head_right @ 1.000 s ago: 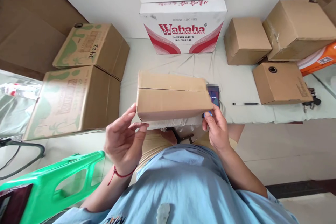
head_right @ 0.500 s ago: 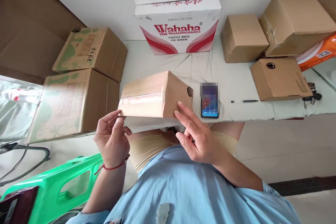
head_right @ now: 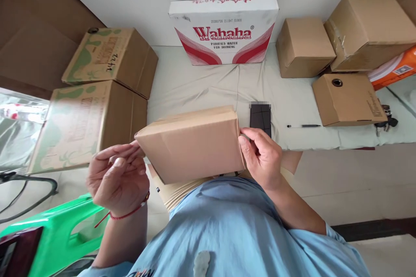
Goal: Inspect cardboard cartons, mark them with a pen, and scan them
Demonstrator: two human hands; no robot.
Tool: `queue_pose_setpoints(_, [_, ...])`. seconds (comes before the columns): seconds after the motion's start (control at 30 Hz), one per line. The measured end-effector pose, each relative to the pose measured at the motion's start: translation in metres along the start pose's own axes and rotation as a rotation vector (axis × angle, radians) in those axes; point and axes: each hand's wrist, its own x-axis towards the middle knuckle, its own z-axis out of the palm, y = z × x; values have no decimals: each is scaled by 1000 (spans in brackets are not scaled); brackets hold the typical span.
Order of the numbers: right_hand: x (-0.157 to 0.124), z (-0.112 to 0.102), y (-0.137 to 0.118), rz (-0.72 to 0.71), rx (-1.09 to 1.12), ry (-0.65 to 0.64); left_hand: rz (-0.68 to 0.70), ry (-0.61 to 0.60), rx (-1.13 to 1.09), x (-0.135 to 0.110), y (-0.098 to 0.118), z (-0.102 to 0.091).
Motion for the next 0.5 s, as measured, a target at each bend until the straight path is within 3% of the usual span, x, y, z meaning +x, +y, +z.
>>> queue_pose_setpoints(0.13, [13, 6, 13, 185, 158, -151, -146, -200, 167, 9, -9, -1])
queue_pose_setpoints(0.2, [15, 6, 20, 241, 245, -168, -186, -266, 250, 10, -17, -5])
queue_pose_setpoints(0.33, [6, -5, 33, 284, 192, -129, -166, -187, 366, 4, -30, -18])
queue_pose_setpoints(0.5, [-14, -21, 43, 297, 206, -369, -269, -242, 278, -11, -27, -32])
